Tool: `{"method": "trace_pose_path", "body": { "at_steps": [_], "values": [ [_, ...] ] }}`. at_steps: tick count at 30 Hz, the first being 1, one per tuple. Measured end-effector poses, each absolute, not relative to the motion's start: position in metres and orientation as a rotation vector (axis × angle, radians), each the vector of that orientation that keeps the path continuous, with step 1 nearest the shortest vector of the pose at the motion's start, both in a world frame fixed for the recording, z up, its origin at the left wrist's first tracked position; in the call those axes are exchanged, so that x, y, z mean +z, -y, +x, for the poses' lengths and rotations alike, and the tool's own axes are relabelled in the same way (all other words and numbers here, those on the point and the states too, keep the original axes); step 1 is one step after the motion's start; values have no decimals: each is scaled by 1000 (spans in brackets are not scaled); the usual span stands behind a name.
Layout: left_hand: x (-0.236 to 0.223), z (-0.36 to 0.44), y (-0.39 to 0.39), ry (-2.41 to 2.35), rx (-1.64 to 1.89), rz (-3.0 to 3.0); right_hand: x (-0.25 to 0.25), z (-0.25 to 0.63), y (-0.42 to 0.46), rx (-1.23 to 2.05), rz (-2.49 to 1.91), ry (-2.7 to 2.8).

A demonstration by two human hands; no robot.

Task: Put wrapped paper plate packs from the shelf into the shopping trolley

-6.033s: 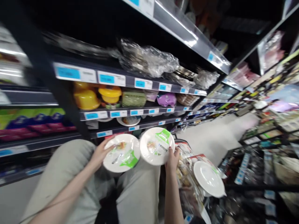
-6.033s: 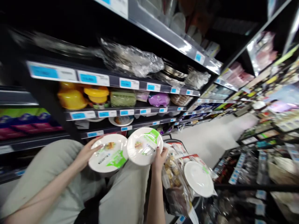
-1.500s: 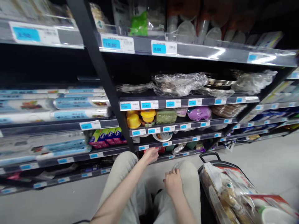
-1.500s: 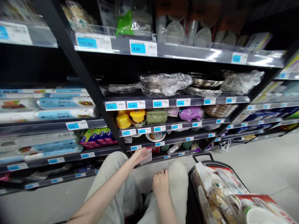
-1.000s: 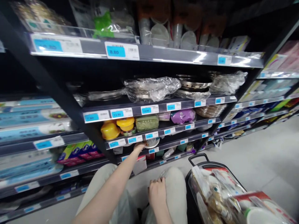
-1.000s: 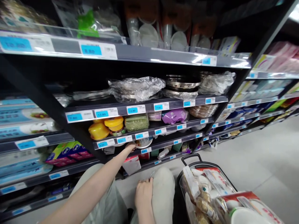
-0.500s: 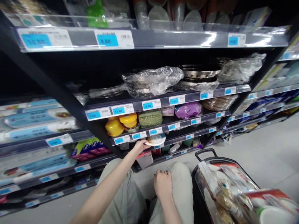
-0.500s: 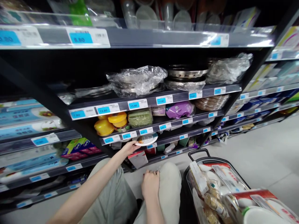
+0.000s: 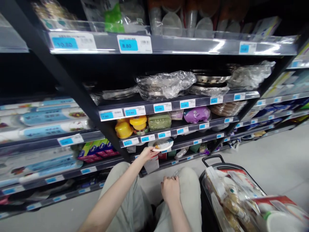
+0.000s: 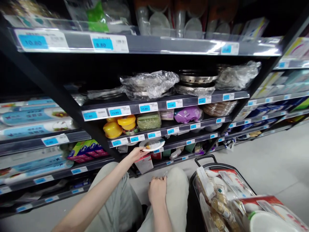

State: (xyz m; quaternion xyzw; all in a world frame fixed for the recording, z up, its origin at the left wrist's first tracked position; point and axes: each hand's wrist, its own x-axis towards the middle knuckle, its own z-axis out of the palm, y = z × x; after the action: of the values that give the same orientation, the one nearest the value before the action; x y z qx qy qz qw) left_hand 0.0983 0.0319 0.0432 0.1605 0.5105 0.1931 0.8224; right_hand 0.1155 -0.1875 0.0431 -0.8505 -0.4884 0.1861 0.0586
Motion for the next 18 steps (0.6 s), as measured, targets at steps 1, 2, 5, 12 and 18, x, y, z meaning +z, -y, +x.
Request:
{"method": "trace_pose_path", "body": {
  "at_steps": [1,2,5,12,18],
  "values": [
    [40,104,-33,-1103,443,352,45,115,188,576,-2586,1484],
    [37,110,-34,-1119,469,360,47,115,188,588,-2595,1491],
    [28,125,-37,-1151,512,373,50,115,186,607,-2611,1503],
    [5,138,-40,-1221,521,429,44,118,185,633,-2609,1485],
    [-5,136,-47,-1274,542,606,48,126,182,755,-2559,1464]
  ]
}}
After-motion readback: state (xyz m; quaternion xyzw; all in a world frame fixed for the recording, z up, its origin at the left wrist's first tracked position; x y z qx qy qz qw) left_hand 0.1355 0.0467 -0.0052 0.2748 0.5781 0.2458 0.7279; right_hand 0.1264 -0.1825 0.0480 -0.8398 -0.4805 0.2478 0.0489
